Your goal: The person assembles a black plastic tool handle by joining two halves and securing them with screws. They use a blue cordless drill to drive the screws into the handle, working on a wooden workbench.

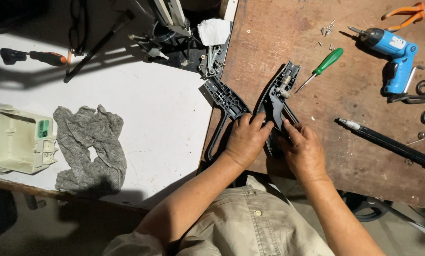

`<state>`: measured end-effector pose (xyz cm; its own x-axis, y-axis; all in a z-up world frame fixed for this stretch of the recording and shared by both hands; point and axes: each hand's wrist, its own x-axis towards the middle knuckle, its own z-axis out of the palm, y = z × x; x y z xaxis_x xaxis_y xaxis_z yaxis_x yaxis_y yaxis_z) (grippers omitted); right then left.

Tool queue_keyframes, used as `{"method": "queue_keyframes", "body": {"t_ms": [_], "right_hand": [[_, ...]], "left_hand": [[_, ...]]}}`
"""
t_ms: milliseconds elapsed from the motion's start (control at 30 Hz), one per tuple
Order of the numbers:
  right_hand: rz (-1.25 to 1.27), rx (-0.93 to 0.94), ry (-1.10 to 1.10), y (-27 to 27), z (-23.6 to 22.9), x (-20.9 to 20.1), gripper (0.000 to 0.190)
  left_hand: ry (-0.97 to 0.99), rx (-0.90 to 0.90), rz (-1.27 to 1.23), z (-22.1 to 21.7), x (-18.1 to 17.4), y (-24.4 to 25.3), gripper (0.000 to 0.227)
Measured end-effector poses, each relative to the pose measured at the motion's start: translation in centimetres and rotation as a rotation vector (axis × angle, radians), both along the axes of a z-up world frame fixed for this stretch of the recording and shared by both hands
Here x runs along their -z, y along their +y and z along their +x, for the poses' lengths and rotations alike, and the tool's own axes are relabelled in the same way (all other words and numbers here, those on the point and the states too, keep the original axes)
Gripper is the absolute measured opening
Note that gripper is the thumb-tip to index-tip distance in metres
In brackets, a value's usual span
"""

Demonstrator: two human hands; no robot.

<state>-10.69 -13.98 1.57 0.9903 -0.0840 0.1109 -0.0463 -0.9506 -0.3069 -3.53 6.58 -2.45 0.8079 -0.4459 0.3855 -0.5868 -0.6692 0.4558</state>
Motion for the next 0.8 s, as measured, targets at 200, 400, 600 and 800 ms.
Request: {"method": "queue_keyframes", "body": {"t_ms": [200, 400, 600, 800], "right_hand": [[-0.057, -0.038, 0.019, 0.7, -0.3, -0.9, 0.064], [-0.083, -0.033, 0.046, 0.8, 0.1, -0.9, 0.069], [-0.006, -0.003, 0.115, 1.5, -0.7, -1.4, 0.07], [-0.02, 0.016, 0.161, 2.3, -1.2, -0.8, 0.078]], "left_hand": [[-0.077, 0.033, 0.014, -0.1, 1.0, 0.2, 0.033], [-0.125, 0.037, 0.043, 0.0, 0.8, 0.2, 0.035], [-0.127, 0.058, 0.023, -0.3, 0.5, 0.9, 0.031], [-0.156, 0.057, 0.017, -0.2, 0.3, 1.1, 0.027]]}}
